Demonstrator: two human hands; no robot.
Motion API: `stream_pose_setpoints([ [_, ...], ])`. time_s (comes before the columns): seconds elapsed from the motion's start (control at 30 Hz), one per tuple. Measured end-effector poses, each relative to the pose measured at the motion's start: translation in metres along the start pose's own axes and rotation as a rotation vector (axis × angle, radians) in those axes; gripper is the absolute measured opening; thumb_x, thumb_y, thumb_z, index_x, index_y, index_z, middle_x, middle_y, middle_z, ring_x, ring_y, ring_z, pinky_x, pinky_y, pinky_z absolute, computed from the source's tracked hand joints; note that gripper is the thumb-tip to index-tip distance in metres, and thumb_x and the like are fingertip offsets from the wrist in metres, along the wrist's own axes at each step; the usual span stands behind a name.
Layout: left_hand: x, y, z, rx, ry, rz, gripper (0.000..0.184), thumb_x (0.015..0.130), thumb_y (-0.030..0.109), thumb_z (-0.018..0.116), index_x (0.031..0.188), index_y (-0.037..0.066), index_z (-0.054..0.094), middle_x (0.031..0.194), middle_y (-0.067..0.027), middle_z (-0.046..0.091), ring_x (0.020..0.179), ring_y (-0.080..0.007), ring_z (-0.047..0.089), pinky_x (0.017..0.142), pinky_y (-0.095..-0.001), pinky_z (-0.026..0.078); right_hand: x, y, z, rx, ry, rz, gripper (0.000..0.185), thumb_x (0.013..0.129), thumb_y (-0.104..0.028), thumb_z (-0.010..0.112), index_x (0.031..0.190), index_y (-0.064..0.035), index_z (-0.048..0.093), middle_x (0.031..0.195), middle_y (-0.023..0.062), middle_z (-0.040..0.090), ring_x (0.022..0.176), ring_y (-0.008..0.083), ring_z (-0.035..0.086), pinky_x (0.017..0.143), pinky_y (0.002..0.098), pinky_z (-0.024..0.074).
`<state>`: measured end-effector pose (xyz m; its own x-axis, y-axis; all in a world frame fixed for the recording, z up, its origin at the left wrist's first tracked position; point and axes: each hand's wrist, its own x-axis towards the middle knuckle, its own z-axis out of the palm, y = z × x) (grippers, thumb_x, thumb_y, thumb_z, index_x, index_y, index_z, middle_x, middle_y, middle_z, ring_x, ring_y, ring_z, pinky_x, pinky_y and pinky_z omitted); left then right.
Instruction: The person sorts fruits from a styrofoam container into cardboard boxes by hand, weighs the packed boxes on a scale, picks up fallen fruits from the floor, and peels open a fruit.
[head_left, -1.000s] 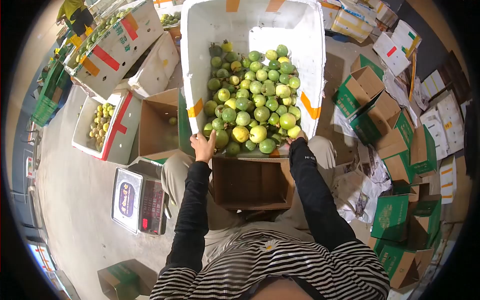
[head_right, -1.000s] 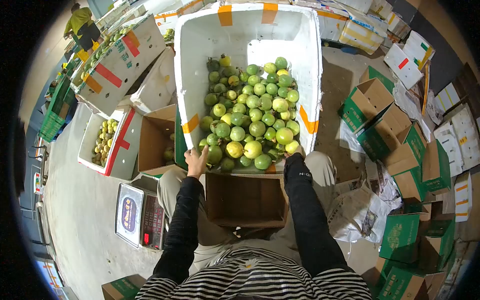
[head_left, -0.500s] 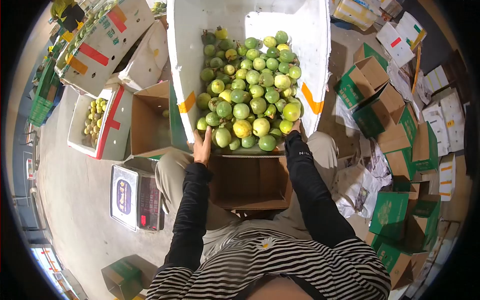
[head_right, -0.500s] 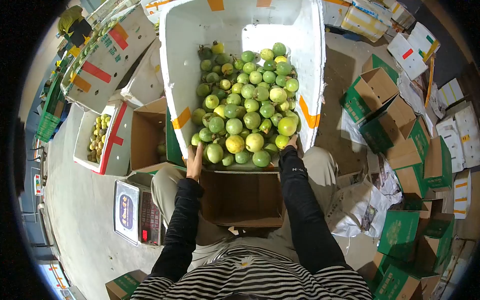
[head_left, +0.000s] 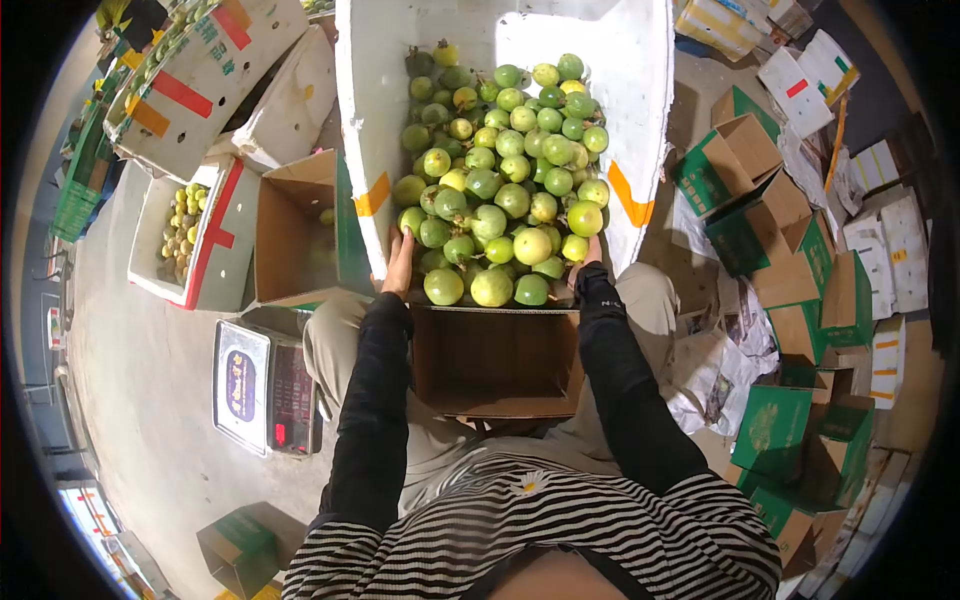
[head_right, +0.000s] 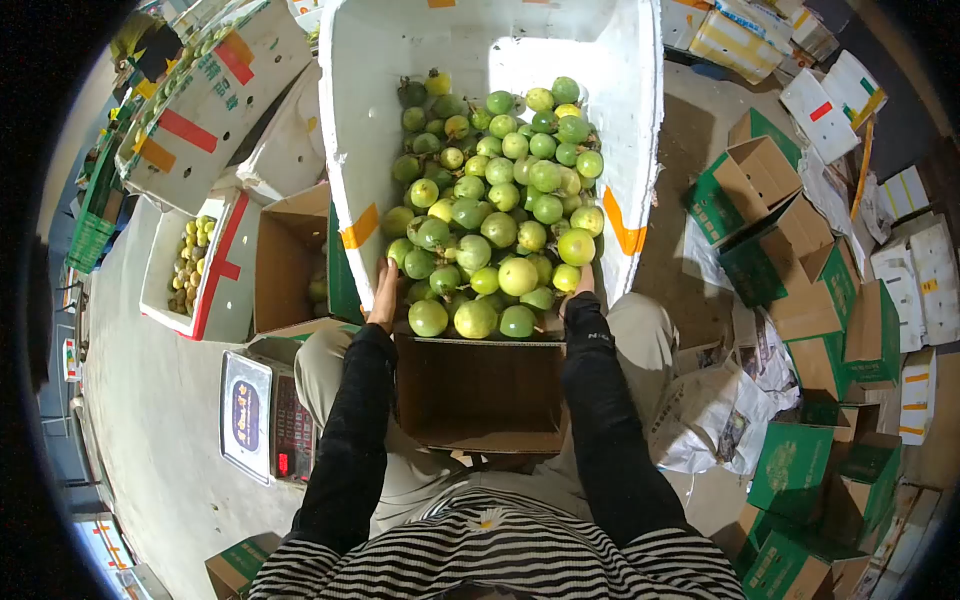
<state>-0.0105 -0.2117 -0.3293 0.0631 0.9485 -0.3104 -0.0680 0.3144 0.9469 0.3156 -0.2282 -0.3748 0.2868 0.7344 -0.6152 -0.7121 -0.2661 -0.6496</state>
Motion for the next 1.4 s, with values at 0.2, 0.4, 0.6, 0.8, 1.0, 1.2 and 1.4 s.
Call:
stream_pose_setpoints([
  [0.2,0.040,-0.001,0.008,0.031,-0.395,-0.238,0.071,0.084,0.057,0.026,0.131,0.003,0.023,0.133,-0.0108,0.028,0.119,-0.0207,0.031,0.099,-0.0312,0.026,-0.014,-0.008,0.013,-0.004,-0.085,0.111,0.042,0.082,-0.043,0.043,0.110,-0.0132,0.049,0.106,0.0048,0.056,0.097,0.0207,0.053,0.084,0.0373,0.0418],
  [0.4,0.040,0.004,0.007,-0.132,-0.489,-0.306,0.072,0.083,0.059,0.025,0.130,0.003,0.025,0.130,-0.0112,0.034,0.116,-0.0220,0.036,0.097,-0.0336,0.030,-0.015,-0.009,0.011,-0.021,-0.146,0.113,0.051,0.081,-0.044,0.045,0.117,-0.0076,0.043,0.108,0.0051,0.054,0.094,0.0168,0.054,0.083,0.0316,0.0420],
  [0.6,0.033,0.011,0.012,-0.277,-0.405,-0.285,0.067,0.081,0.052,0.041,0.128,0.006,0.029,0.127,-0.0115,0.037,0.114,-0.0211,0.038,0.095,-0.0335,0.032,-0.017,-0.013,0.013,-0.027,-0.321,0.155,0.056,0.080,-0.045,0.047,0.119,-0.0048,0.041,0.109,0.0066,0.053,0.098,0.0178,0.052,0.085,0.0313,0.0404],
  [0.8,0.025,0.020,0.017,-0.252,-0.467,-0.259,0.057,0.083,0.042,0.043,0.126,0.005,0.033,0.124,-0.0114,0.040,0.112,-0.0202,0.040,0.094,-0.0324,0.032,-0.033,-0.016,0.019,-0.076,-0.719,0.280,0.061,0.079,-0.046,0.048,0.120,-0.0021,0.039,0.111,0.0082,0.052,0.101,0.0188,0.050,0.087,0.0310,0.0388],
  [1.0,-0.020,0.080,0.040,-0.109,-0.514,-0.017,0.048,0.085,0.033,0.044,0.123,0.005,0.037,0.121,-0.0112,0.043,0.111,-0.0193,0.041,0.094,-0.0314,0.032,-0.066,-0.036,0.048,-0.348,-1.159,0.216,0.067,0.077,-0.047,0.050,0.122,0.0007,0.037,0.113,0.0098,0.051,0.105,0.0198,0.048,0.089,0.0307,0.0371],
  [1.2,-0.093,0.101,0.061,0.234,-0.513,0.251,0.039,0.086,0.023,0.046,0.120,0.004,0.041,0.118,-0.0110,0.047,0.109,-0.0185,0.043,0.093,-0.0303,0.032,-0.159,-0.050,0.071,-1.086,-1.061,-0.659,0.047,0.068,-0.025,0.068,0.109,-0.0090,0.054,0.111,0.0156,0.050,0.102,0.0241,0.049,0.086,0.0324,0.0374],
  [1.4,-0.133,0.062,0.040,0.851,-0.885,0.230,0.038,0.083,0.034,0.048,0.097,-0.001,0.053,0.089,-0.0174,0.055,0.081,-0.0292,0.052,0.073,-0.0322,0.042,-0.207,-0.031,0.045,-1.180,-0.865,-0.635,0.030,0.071,-0.023,0.065,0.093,-0.0048,0.058,0.096,0.0147,0.057,0.093,0.0259,0.054,0.081,0.0288,0.0402],
])
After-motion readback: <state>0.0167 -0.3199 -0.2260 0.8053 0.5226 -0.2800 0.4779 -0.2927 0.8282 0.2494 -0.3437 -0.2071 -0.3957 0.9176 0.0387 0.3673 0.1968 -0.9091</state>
